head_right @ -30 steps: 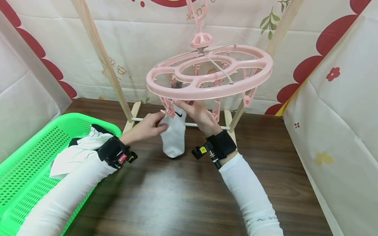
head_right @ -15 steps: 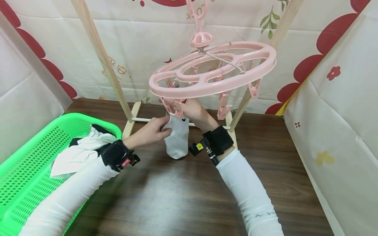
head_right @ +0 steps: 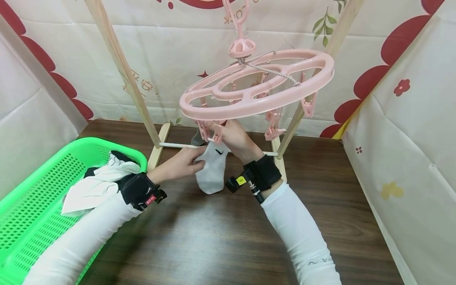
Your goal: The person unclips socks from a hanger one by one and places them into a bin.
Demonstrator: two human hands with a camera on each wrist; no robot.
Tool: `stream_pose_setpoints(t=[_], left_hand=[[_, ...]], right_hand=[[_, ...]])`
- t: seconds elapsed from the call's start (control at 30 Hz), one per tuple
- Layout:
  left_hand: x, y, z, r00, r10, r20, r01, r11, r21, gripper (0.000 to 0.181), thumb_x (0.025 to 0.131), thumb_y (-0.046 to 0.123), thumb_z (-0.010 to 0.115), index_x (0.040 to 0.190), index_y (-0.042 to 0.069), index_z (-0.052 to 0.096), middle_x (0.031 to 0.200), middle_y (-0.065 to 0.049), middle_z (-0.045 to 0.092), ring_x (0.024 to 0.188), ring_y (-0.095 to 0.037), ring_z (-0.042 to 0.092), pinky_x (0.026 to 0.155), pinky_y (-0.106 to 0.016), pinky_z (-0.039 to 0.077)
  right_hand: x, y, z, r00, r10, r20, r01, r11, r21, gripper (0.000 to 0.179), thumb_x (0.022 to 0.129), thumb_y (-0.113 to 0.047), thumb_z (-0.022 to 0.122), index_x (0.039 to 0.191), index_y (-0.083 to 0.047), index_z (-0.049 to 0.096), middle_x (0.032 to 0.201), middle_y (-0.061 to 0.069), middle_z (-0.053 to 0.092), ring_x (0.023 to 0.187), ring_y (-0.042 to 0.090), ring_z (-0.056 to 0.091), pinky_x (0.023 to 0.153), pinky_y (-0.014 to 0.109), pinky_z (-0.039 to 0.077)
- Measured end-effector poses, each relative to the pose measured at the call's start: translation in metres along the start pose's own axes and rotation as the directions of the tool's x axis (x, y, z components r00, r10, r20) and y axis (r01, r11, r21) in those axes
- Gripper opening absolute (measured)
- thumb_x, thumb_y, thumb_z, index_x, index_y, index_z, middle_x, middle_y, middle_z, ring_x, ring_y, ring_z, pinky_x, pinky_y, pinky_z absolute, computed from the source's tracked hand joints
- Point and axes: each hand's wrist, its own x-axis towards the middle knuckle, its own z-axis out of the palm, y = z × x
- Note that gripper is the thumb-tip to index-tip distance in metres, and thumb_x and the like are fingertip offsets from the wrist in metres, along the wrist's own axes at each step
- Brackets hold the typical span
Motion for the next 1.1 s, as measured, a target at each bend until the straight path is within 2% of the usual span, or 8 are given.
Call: stream_pose_setpoints(t=[0.03, 0.13, 0.3, 0.5, 0.67, 0.83, 0.97, 1.1], left_hand=[[-0.001, 0.0, 0.001, 1.0, 0.003, 0.021, -0.003, 1.0, 0.007, 0.028, 0.085, -0.004, 0.056, 0.113, -0.007, 0.057, 0.095, -0.014, 0.061, 0.078, -0.019, 0.054, 0.069, -0.03, 0.045], [-0.005, -0.001, 0.002, 0.997, 0.003, 0.075, -0.005, 1.0, 0.028, 0.035, 0.085, -0.004, 0.056, 0.12, -0.006, 0.057, 0.104, -0.013, 0.063, 0.082, -0.017, 0.055, 0.072, -0.029, 0.047], [-0.017, 0.001, -0.013, 0.995, -0.031, 0.098, 0.023, 0.996, 0.081, 0.03, 0.084, -0.004, 0.059, 0.113, -0.001, 0.06, 0.093, -0.009, 0.063, 0.073, -0.015, 0.054, 0.065, -0.029, 0.046], [-0.035, 0.007, -0.058, 0.996, -0.086, -0.015, 0.088, 0.987, 0.133, 0.03, 0.081, -0.008, 0.061, 0.111, 0.0, 0.063, 0.086, -0.01, 0.066, 0.066, -0.019, 0.057, 0.06, -0.034, 0.049], [-0.058, 0.014, -0.106, 0.976, -0.138, -0.168, 0.171, 0.965, 0.198, 0.032, 0.083, -0.011, 0.06, 0.113, -0.001, 0.065, 0.093, -0.018, 0.069, 0.066, -0.024, 0.06, 0.056, -0.037, 0.049], [-0.089, 0.022, -0.15, 0.923, -0.136, -0.36, 0.262, 0.907, 0.328, 0.031, 0.083, -0.009, 0.061, 0.112, 0.0, 0.066, 0.082, -0.015, 0.067, 0.055, -0.018, 0.049, 0.048, -0.025, 0.036], [-0.115, 0.032, -0.184, 0.877, -0.178, -0.445, 0.372, 0.839, 0.397, 0.03, 0.083, -0.008, 0.06, 0.11, 0.002, 0.067, 0.068, -0.008, 0.059, 0.05, -0.011, 0.036, 0.047, -0.022, 0.026], [-0.135, 0.032, -0.205, 0.868, -0.215, -0.447, 0.432, 0.771, 0.468, 0.027, 0.083, -0.009, 0.058, 0.106, 0.003, 0.068, 0.064, -0.007, 0.056, 0.048, -0.01, 0.03, 0.048, -0.026, 0.023]], right_hand=[[-0.001, -0.001, 0.0, 1.0, 0.011, -0.007, -0.011, 1.0, 0.001, 0.015, 0.097, -0.013, 0.059, 0.104, -0.002, 0.068, 0.078, 0.008, 0.063, 0.072, 0.023, 0.053, 0.073, 0.03, 0.042], [-0.001, -0.003, -0.001, 0.999, 0.013, 0.039, -0.011, 0.999, -0.033, 0.022, 0.097, -0.019, 0.059, 0.093, 0.002, 0.065, 0.073, 0.011, 0.058, 0.073, 0.028, 0.051, 0.078, 0.032, 0.041], [0.0, -0.004, -0.003, 0.994, -0.018, 0.11, 0.028, 0.995, -0.097, 0.028, 0.098, -0.024, 0.058, 0.092, 0.003, 0.06, 0.072, 0.015, 0.053, 0.075, 0.031, 0.049, 0.074, 0.034, 0.038], [-0.005, -0.005, -0.009, 0.997, 0.001, 0.08, 0.008, 0.994, -0.108, 0.026, 0.095, -0.024, 0.062, 0.101, 0.001, 0.064, 0.079, 0.013, 0.059, 0.071, 0.021, 0.05, 0.057, 0.026, 0.034], [-0.004, -0.003, -0.01, 0.997, 0.007, 0.078, 0.003, 0.993, -0.121, 0.028, 0.094, -0.022, 0.065, 0.103, 0.004, 0.062, 0.085, 0.017, 0.061, 0.073, 0.022, 0.051, 0.052, 0.026, 0.032], [0.0, -0.002, -0.008, 0.996, 0.004, 0.091, 0.006, 0.993, -0.114, 0.026, 0.094, -0.02, 0.064, 0.102, 0.005, 0.061, 0.083, 0.02, 0.06, 0.072, 0.021, 0.051, 0.049, 0.026, 0.03], [0.0, -0.001, -0.008, 0.996, 0.011, 0.093, -0.003, 0.996, -0.088, 0.027, 0.094, -0.018, 0.064, 0.102, 0.007, 0.06, 0.082, 0.02, 0.059, 0.068, 0.019, 0.049, 0.047, 0.025, 0.028], [-0.003, -0.001, -0.01, 0.998, 0.021, 0.057, -0.015, 0.995, -0.102, 0.028, 0.095, -0.019, 0.063, 0.104, 0.007, 0.061, 0.083, 0.018, 0.062, 0.072, 0.021, 0.053, 0.045, 0.026, 0.026]])
